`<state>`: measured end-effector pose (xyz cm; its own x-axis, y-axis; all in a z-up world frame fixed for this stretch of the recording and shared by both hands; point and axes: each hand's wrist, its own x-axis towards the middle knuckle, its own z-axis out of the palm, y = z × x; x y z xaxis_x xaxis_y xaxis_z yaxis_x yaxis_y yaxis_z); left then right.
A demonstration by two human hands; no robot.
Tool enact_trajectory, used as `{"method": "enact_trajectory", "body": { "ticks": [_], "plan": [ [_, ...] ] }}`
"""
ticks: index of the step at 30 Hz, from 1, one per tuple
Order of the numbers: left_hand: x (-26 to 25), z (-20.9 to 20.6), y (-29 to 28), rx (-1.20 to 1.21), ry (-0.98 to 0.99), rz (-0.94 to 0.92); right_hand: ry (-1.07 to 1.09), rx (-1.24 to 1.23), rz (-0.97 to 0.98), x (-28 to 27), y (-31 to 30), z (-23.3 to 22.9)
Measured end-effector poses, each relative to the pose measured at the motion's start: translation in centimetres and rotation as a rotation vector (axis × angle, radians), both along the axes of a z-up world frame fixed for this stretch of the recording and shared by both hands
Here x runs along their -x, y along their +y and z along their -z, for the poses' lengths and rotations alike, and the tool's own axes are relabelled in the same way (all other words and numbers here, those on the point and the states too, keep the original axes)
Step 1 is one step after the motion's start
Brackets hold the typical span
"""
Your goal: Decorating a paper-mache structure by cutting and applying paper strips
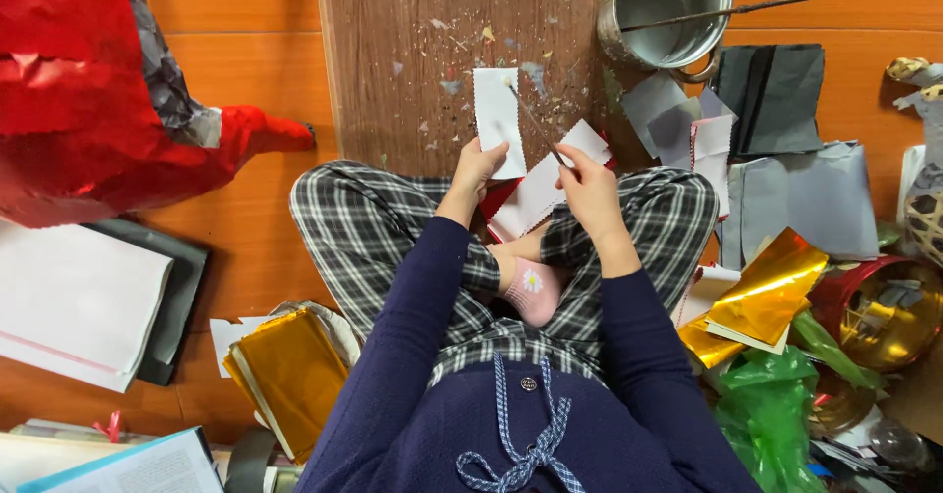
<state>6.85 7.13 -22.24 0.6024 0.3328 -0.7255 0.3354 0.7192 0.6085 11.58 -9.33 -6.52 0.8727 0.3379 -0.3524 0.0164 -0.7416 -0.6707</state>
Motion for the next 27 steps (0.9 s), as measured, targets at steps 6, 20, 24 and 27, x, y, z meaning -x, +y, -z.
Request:
{"method": "enact_trajectory", "body": {
  "ticks": [6, 20, 24, 27],
  "plan": [
    [-0.4, 0.4, 0.1, 0.022, 0.104, 0.021, -0.503, 0.415, -0.461, 0.4, 3.6, -0.4],
    [-1.1, 1.1, 0.4, 0.140, 0.109, -0.036, -0.280, 0.399, -0.299, 9.6, -1.8, -4.4],
    [-0.7, -1.9, 0.6, 0.148, 0.110, -0.033, -0.083, 0.257, -0.280, 12.7, -1.0, -4.4],
    [-0.3, 2.6, 0.7, 0.144, 0.101, -0.016, 0.020, 0.250, -0.261, 12.6, -0.2, -6.0]
  ]
}}
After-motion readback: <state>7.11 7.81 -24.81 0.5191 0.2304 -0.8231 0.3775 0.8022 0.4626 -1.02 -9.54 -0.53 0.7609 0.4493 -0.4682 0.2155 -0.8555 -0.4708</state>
